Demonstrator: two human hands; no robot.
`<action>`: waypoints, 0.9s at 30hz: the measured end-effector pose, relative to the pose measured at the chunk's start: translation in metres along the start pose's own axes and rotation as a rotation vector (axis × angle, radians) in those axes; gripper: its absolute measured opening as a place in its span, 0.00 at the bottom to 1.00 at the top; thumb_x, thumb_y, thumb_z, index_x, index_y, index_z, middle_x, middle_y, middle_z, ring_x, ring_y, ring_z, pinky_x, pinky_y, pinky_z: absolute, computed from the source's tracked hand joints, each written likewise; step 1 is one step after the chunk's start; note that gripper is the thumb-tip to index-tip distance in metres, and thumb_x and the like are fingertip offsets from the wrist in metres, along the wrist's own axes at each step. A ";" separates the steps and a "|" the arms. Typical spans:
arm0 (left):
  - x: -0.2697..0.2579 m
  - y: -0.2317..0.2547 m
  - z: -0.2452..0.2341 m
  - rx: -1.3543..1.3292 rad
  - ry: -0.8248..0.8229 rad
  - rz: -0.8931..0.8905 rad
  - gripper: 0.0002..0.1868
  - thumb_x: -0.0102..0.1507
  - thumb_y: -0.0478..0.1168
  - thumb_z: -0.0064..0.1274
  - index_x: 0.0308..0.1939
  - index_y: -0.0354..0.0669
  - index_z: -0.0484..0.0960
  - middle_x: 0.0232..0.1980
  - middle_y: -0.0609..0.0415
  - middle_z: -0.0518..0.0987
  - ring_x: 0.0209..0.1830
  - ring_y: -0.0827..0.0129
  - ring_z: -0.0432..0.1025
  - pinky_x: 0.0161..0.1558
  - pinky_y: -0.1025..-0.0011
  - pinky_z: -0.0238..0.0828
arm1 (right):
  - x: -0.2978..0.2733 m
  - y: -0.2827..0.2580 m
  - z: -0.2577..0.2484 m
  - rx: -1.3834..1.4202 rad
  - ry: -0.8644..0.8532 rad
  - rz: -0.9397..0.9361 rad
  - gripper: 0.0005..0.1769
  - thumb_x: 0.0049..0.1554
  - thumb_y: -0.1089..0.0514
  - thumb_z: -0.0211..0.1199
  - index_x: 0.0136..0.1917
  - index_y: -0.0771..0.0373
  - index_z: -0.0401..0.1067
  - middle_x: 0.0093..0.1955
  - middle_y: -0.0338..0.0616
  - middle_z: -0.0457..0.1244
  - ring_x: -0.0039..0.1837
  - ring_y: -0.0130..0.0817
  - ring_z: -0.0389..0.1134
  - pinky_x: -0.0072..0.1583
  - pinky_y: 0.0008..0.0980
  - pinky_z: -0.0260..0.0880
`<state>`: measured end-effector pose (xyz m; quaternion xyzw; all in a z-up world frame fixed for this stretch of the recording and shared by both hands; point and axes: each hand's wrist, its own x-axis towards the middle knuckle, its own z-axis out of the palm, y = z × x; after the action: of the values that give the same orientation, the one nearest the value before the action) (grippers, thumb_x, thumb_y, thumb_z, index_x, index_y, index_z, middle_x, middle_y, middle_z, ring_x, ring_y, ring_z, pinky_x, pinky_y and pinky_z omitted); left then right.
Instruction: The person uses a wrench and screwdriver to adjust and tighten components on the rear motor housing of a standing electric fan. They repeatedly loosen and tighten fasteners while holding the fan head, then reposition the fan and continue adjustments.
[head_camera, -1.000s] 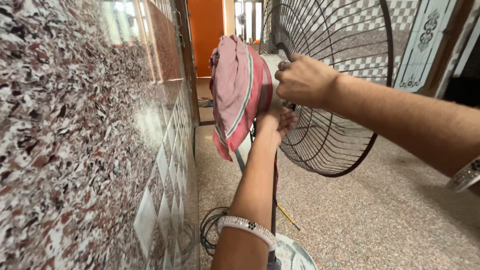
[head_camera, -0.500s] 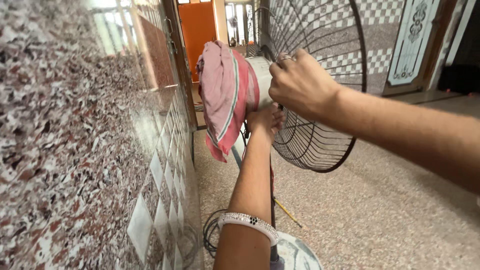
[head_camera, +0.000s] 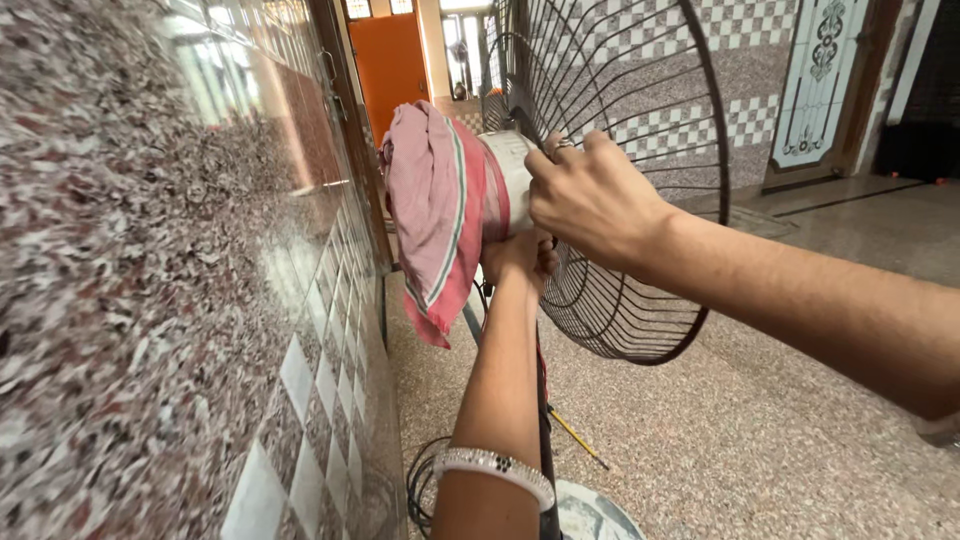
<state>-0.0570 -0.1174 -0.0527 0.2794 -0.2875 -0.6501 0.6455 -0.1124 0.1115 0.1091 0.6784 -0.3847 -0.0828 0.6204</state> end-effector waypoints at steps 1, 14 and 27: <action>-0.004 0.004 -0.002 0.002 0.001 -0.011 0.06 0.58 0.30 0.59 0.30 0.34 0.77 0.21 0.52 0.75 0.15 0.68 0.67 0.16 0.70 0.62 | 0.002 0.001 0.001 -0.010 -0.001 -0.006 0.13 0.56 0.50 0.64 0.39 0.62 0.77 0.56 0.47 0.65 0.55 0.34 0.67 0.48 0.34 0.73; -0.023 0.022 -0.004 0.173 -0.129 -0.031 0.08 0.62 0.34 0.57 0.33 0.34 0.74 0.24 0.50 0.74 0.18 0.64 0.70 0.19 0.67 0.68 | -0.008 -0.001 -0.002 0.014 0.036 -0.057 0.13 0.56 0.49 0.65 0.42 0.61 0.78 0.53 0.44 0.65 0.53 0.32 0.68 0.48 0.34 0.71; -0.030 0.039 0.011 0.113 -0.043 -0.009 0.09 0.62 0.38 0.51 0.39 0.36 0.71 0.24 0.50 0.74 0.14 0.68 0.65 0.17 0.65 0.66 | -0.005 0.003 -0.009 0.088 -0.001 -0.097 0.17 0.54 0.44 0.68 0.41 0.60 0.79 0.53 0.46 0.66 0.52 0.33 0.69 0.50 0.36 0.71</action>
<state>-0.0385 -0.0871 -0.0167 0.3028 -0.3362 -0.6415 0.6195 -0.1119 0.1216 0.1120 0.7229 -0.3547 -0.0960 0.5851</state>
